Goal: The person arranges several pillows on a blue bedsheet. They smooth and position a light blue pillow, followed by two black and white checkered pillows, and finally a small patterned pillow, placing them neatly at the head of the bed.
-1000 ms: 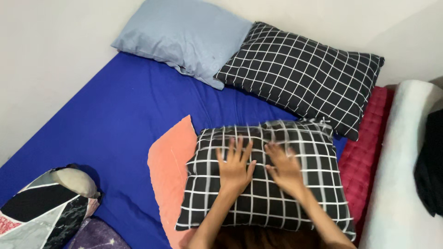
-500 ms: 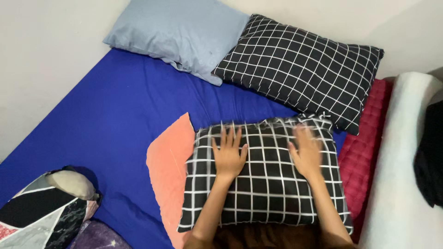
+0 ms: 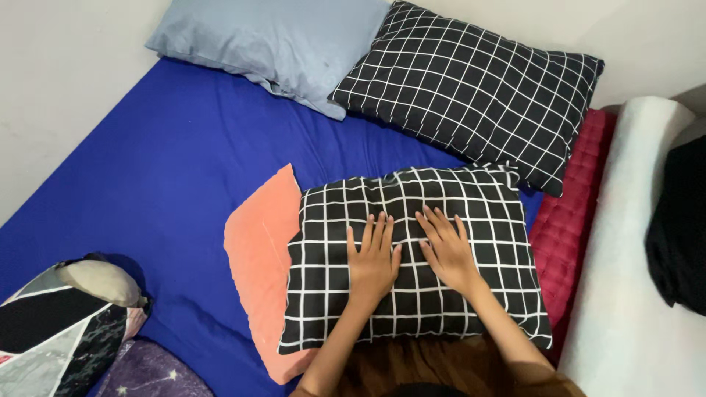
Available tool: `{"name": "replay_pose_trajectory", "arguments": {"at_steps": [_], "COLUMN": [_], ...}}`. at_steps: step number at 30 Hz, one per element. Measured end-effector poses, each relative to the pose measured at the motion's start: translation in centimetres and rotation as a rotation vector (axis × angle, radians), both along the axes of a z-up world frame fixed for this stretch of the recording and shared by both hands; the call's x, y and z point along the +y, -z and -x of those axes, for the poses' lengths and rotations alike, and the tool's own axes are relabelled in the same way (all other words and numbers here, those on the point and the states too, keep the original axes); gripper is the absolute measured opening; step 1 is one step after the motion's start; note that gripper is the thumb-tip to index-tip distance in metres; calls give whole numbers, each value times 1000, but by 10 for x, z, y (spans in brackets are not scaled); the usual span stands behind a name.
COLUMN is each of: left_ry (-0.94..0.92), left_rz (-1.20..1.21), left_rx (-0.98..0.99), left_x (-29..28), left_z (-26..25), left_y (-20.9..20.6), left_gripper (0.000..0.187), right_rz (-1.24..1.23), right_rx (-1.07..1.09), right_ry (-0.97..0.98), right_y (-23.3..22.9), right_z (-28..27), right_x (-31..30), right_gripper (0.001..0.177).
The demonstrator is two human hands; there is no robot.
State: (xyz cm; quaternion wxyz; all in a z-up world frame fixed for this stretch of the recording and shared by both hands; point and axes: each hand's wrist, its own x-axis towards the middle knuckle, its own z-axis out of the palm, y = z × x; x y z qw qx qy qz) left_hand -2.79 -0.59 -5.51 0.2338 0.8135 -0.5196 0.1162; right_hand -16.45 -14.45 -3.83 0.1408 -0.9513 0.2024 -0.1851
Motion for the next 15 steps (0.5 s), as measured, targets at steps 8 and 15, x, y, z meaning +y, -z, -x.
{"name": "replay_pose_trajectory", "arguments": {"at_steps": [8,15], "left_ry": [382,226], "left_rz": [-47,13], "left_rx": [128,13], "left_x": [75,64], "left_z": [36,37], "left_y": [-31,-12], "left_gripper": [97,79], "right_rz": [-70,39], "right_rx": [25,201], "right_ry": [-128,62], "right_y": [-26,7], "right_z": [44,104], "right_x": [19,64], "right_gripper": [66,111]}}
